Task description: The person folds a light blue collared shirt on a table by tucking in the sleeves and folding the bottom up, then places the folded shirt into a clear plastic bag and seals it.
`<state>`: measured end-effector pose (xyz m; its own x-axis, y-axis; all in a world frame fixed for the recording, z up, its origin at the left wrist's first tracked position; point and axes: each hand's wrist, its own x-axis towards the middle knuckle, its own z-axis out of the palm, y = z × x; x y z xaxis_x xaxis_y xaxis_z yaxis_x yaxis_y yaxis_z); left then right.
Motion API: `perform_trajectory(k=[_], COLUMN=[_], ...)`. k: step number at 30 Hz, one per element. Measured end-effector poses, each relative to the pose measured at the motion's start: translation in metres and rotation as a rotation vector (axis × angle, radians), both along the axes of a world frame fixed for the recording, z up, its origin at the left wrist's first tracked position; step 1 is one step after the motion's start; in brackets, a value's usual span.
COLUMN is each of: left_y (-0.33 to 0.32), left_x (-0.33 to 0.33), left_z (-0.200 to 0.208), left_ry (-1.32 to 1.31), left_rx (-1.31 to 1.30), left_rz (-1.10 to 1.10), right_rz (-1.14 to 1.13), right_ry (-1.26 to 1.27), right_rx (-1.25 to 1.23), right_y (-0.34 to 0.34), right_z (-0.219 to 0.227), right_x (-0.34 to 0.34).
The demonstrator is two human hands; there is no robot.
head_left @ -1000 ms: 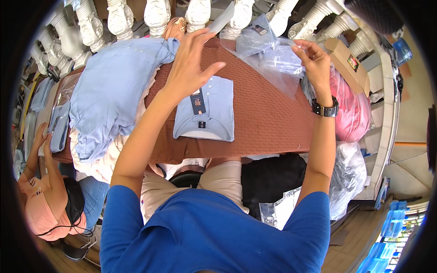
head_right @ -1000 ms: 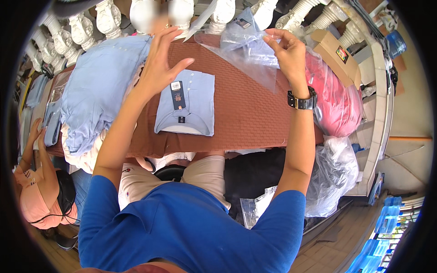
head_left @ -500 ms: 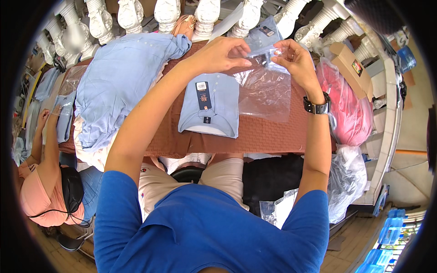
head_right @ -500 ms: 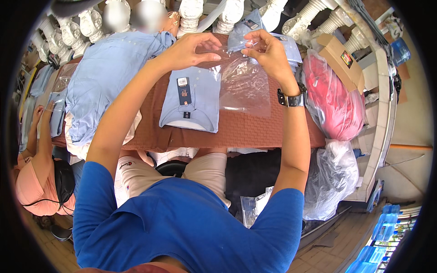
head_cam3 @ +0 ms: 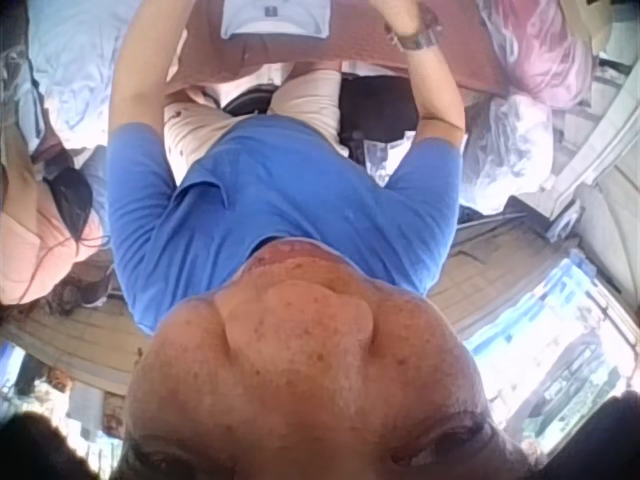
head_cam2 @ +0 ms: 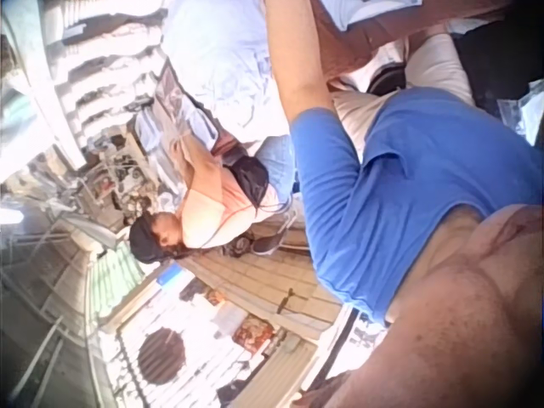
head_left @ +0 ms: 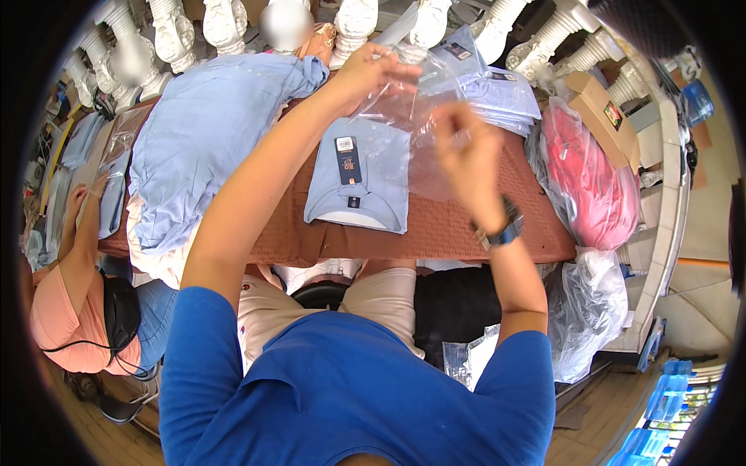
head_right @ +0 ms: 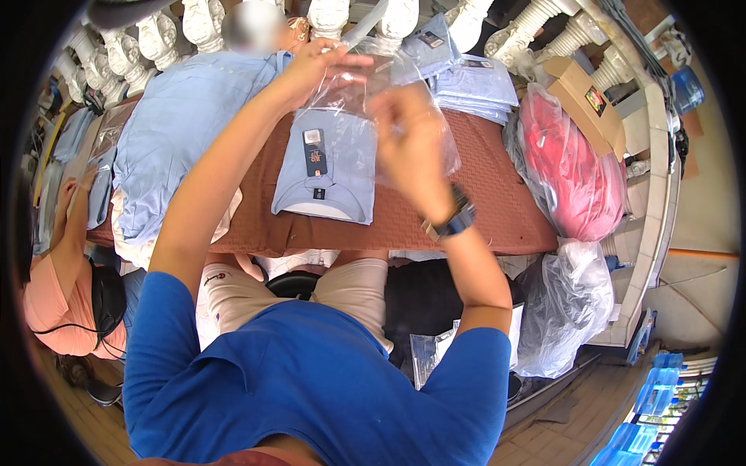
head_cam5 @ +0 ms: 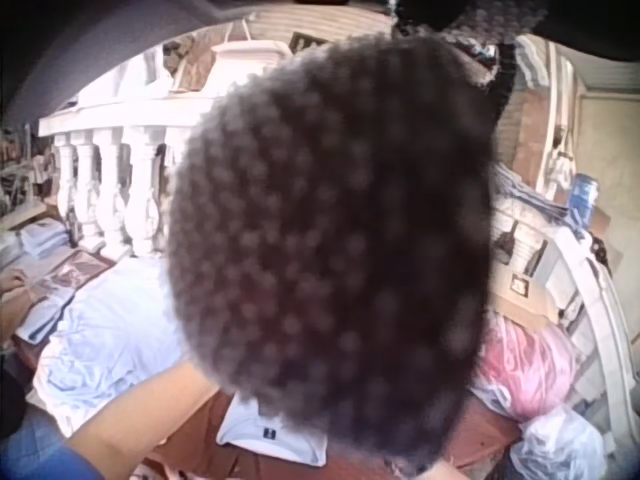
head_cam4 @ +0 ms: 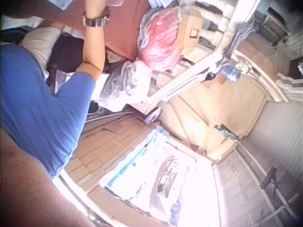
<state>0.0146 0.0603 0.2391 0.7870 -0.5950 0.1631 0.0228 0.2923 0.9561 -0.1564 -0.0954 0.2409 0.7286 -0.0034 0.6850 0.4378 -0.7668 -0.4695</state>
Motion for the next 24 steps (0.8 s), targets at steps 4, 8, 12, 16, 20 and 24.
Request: perform_trajectory(k=[4, 8, 12, 16, 20, 24], left_y=[-0.010, -0.012, -0.006, -0.014, -0.015, -0.002], left_x=[0.008, 0.021, 0.018, 0.008, -0.021, -0.048], left_z=[0.003, -0.018, -0.065, -0.123, -0.174, -0.200], left_ry=[0.002, -0.020, 0.099, 0.271, 0.289, 0.077], left_rx=[-0.243, -0.438, -0.533, -0.470, -0.269, 0.160], left_rz=[0.147, 0.290, 0.480, 0.587, 0.559, 0.497], right_rz=[0.293, 0.513, 0.501, 0.418, 0.320, 0.171], right_ry=[0.780, 0.766, 0.566, 0.568, 0.597, 0.651], right_rx=[0.321, 1.023, 1.409, 1.585, 1.915, 1.699], right_y=[0.054, 0.044, 0.021, -0.009, -0.018, -0.022], right_z=[-0.075, -0.127, -0.123, -0.162, -0.181, -0.178], right_x=[-0.021, 0.027, 0.081, 0.104, 0.089, 0.071])
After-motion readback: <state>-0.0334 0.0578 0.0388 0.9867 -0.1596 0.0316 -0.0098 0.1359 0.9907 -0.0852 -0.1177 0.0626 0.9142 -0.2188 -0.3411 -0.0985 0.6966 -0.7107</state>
